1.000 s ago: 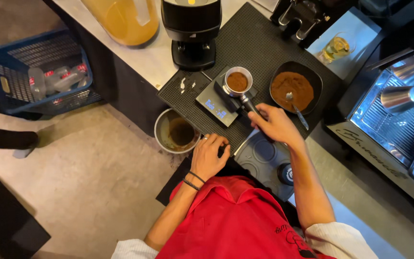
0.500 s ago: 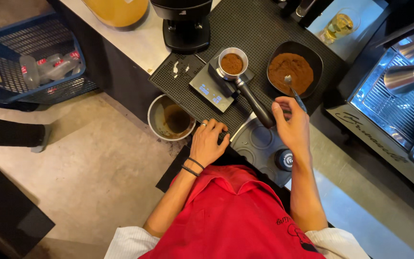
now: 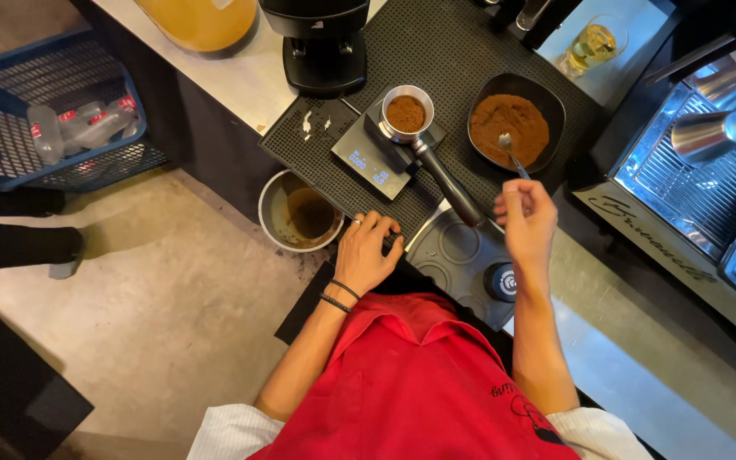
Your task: The person prepares an espresso shot by dosing ground coffee into a portafilter, tamping it, and locking it into the espresso machine. The process is repeated for a second shot.
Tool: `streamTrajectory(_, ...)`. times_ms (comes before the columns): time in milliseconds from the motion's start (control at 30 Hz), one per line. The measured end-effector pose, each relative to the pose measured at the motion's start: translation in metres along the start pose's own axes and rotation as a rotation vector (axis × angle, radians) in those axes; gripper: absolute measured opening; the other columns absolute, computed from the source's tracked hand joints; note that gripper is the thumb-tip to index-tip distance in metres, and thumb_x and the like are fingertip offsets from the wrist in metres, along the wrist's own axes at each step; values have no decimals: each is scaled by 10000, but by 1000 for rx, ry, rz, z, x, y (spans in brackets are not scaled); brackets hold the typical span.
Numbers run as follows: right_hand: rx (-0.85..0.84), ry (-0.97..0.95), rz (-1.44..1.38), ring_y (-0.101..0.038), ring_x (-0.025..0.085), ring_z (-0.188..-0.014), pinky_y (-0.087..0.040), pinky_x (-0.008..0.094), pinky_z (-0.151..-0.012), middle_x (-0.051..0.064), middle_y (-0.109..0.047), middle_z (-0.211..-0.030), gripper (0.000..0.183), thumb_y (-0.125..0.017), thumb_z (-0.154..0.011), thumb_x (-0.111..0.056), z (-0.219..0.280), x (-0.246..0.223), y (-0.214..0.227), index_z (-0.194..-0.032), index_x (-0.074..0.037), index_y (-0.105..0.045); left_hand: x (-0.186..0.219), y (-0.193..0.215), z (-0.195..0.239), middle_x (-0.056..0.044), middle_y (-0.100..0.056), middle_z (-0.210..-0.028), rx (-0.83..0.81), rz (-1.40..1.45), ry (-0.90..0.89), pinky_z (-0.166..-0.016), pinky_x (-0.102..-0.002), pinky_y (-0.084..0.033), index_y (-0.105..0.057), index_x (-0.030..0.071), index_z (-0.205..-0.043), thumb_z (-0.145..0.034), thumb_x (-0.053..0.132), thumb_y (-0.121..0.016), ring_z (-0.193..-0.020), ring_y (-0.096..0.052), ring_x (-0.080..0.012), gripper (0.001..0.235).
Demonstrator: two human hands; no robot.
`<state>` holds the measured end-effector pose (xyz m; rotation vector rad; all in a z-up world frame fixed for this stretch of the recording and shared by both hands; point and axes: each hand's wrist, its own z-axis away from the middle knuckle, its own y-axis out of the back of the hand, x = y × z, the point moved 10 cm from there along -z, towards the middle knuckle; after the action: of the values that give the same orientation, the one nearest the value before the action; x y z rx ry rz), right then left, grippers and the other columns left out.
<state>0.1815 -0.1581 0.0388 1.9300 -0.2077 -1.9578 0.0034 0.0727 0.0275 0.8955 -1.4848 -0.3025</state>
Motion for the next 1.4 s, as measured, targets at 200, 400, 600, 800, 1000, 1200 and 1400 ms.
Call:
streamTrajectory(200,-27,-235,-41,-635,132,-557,-566,238,-464,81,-651,-719,228,-630,-1097,-291,1,55,-3,-1004,-85,-659,-6,-5,0,-30,-561,-850,14,0,-5,-741,-423,-543,-659,164,-941,-890,255,-726,-872,-613,-301,124)
streamTrajectory(400,246,-236,-393,-627,96,-568,-550,184,-442,58,-633,-867,341,-706,-1054,-257,0,72,7,-1299,-116,-515,-9,-6,-1,-29,-556,-820,27,7,-19,-736,-413,-546,-661,161,-915,-886,247,-727,-855,-619,-294,112)
streamTrajectory(600,456,217,-175,-607,107,-661,-537,176,-508,126,-681,-975,161,-686,-1060,-85,-11,3,14,-1206,-23,-659,-6,-3,-5,-35,-551,-793,35,6,-59,-717,-417,-543,-659,154,-901,-885,235,-728,-815,-624,-299,108)
streamTrajectory(800,436,452,297,-726,398,-771,-573,450,-647,189,-743,-919,159,-663,-1068,-165,-49,-41,-7,-1144,-44,-734,-12,-10,-6,-26,-544,-784,20,-14,-80,-727,-407,-541,-657,171,-899,-867,255,-741,-820,-627,-293,123)
streamTrajectory(1000,317,624,568,-732,287,-841,-589,401,-738,54,-696,-884,136,-617,-1130,-208,-22,-96,-8,-1157,-145,-734,-5,-3,-7,-28,-539,-785,22,-41,-71,-727,-414,-535,-658,162,-899,-872,256,-742,-822,-625,-296,129)
streamTrajectory(1200,358,522,414,-726,324,-722,-573,420,-672,79,-741,-782,165,-568,-1121,-155,-48,-66,-1,-1060,-89,-706,8,-1,-13,-37,-548,-783,-11,-78,-70,-712,-408,-524,-659,140,-892,-886,227,-729,-809,-623,-299,112)
streamTrajectory(1400,469,392,256,-650,177,-504,-541,318,-536,33,-744,-715,202,-529,-1100,-183,-47,-54,9,-1000,-107,-687,2,-6,-14,-33,-535,-783,-26,-63,-67,-705,-409,-520,-647,147,-902,-891,244,-722,-801,-621,-297,124)
